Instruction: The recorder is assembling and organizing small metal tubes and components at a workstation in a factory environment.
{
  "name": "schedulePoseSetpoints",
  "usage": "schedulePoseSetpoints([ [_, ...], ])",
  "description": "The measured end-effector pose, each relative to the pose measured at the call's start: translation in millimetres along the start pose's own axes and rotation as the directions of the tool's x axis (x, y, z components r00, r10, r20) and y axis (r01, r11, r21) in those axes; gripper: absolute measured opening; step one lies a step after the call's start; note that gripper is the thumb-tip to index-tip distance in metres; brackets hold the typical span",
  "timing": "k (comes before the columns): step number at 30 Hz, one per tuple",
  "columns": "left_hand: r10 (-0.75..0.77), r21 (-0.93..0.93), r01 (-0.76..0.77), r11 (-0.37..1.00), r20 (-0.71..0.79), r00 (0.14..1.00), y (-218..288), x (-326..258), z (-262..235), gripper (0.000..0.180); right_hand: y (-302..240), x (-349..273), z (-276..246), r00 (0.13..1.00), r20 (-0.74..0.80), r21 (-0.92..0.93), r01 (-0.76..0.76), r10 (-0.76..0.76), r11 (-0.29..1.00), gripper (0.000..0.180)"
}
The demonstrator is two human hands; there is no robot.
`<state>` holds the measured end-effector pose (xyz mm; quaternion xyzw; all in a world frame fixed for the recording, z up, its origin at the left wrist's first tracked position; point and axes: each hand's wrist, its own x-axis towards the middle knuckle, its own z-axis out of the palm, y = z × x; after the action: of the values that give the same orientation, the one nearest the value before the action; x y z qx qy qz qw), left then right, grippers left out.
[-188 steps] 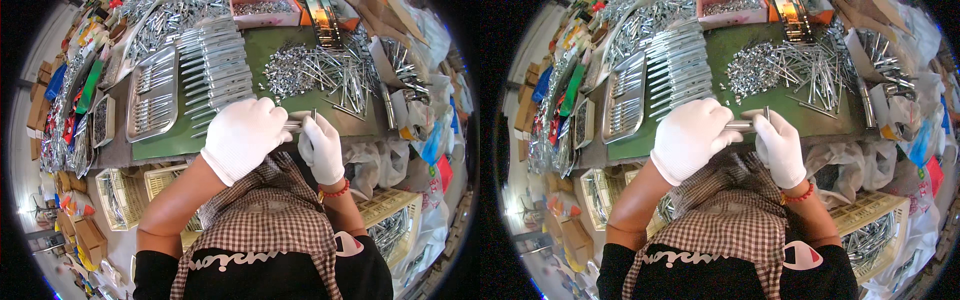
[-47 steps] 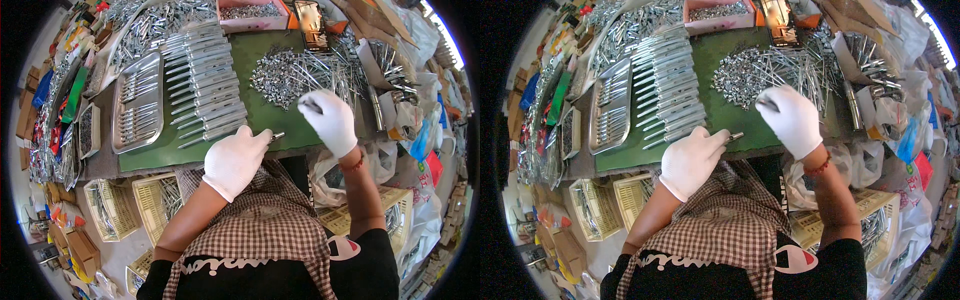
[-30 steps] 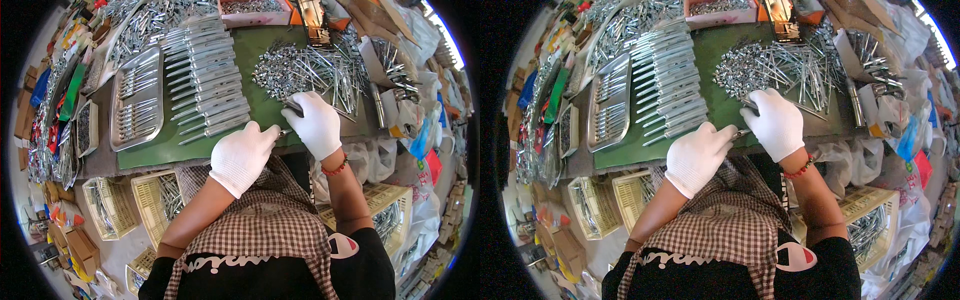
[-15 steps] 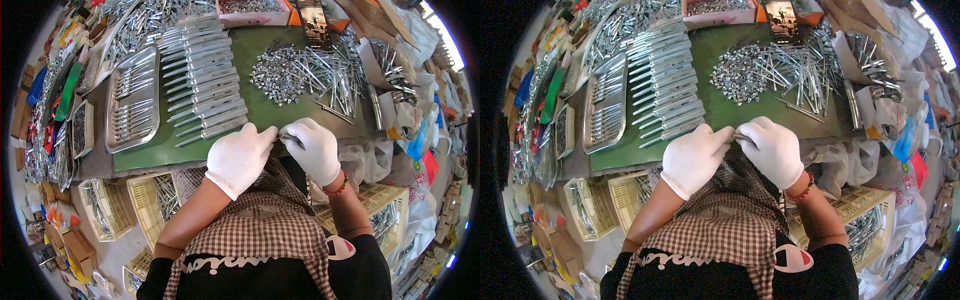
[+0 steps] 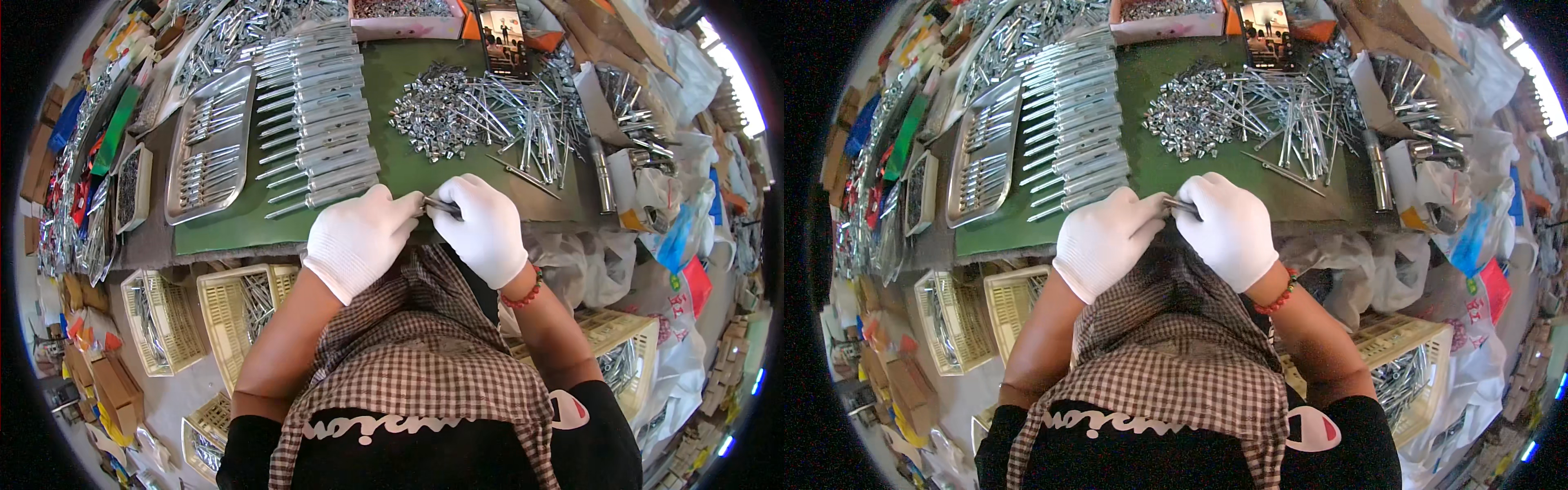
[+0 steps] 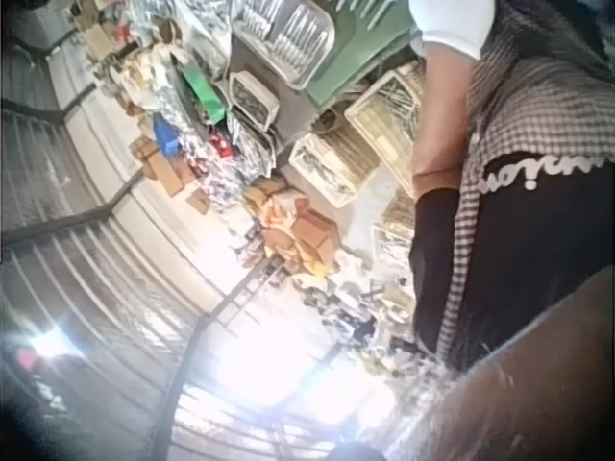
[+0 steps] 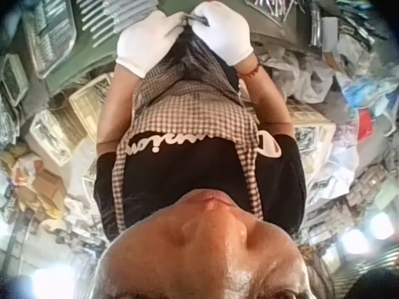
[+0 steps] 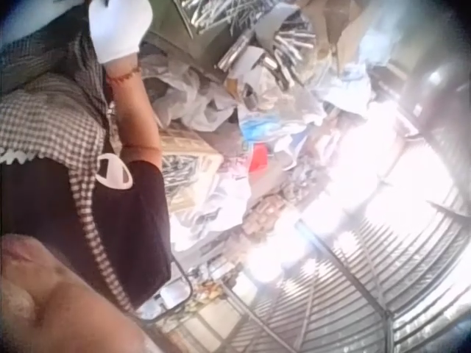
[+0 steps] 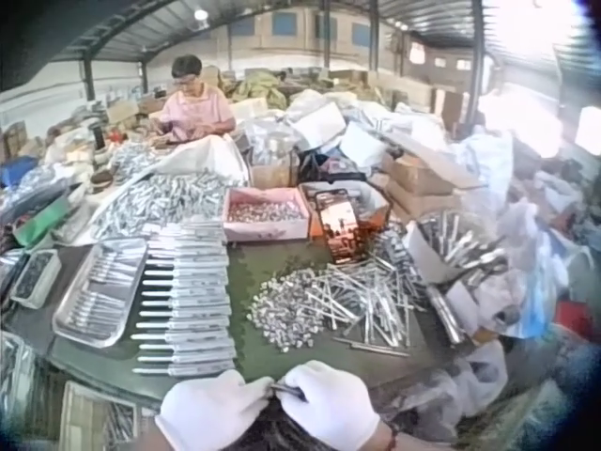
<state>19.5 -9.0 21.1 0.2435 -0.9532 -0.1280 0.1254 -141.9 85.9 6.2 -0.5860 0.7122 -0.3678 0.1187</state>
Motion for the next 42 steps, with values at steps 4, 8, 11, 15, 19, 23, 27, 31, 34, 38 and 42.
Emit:
schedulePoseSetpoints([
  [4,0.01,-0.002,-0.01,1.0,-0.013,1.0,1,-2,1,0.017,2,2,1,1.0,0.006,-0.034,-0.005,0.005,0.999,0.011],
  [8,0.048,0.028,-0.047,0.998,-0.016,0.999,-1,-6,4,0.016,-6,3,-3,0.998,0.062,-0.123,0.015,-0.008,0.992,0.011],
  [11,0.052,0.023,-0.052,0.998,-0.013,0.999,-1,-6,6,0.015,-11,1,-2,0.997,0.066,-0.228,0.04,-0.025,0.973,0.011],
  [15,0.062,0.016,-0.063,0.998,0.019,0.998,-4,-4,7,0.016,1,6,-8,0.994,0.099,-0.131,0.061,-0.048,0.989,0.017],
  [19,0.106,0.008,-0.106,0.994,0.006,0.994,-7,-2,10,0.022,1,17,-15,0.98,0.19,-0.103,-0.035,0.054,0.994,0.022],
  [23,0.138,0.002,-0.138,0.99,-0.025,0.99,-10,-4,12,0.023,0,18,-14,0.974,0.211,-0.085,-0.062,0.079,0.994,0.023],
  [27,0.133,0.015,-0.133,0.991,0.03,0.991,-11,-1,9,0.026,-3,14,-15,0.974,0.185,-0.119,-0.107,0.128,0.987,0.024],
  [31,0.116,0.051,-0.12,0.992,0.064,0.991,-10,-1,8,0.026,-5,2,-10,0.984,0.108,-0.104,-0.134,0.145,0.986,0.024],
  [34,0.123,0.065,-0.127,0.99,0.058,0.991,-12,1,8,0.025,-4,8,-1,0.985,-0.106,0.404,-0.085,0.138,0.911,0.028],
  [38,0.122,0.094,-0.129,0.987,0.076,0.99,-8,4,2,0.023,-7,24,9,0.919,0.041,0.999,-0.026,0.392,-0.043,0.051],
  [42,0.121,0.072,-0.128,0.989,0.104,0.987,-8,8,3,0.022,-6,33,26,0.924,-0.011,0.989,0.067,0.383,-0.132,0.05],
])
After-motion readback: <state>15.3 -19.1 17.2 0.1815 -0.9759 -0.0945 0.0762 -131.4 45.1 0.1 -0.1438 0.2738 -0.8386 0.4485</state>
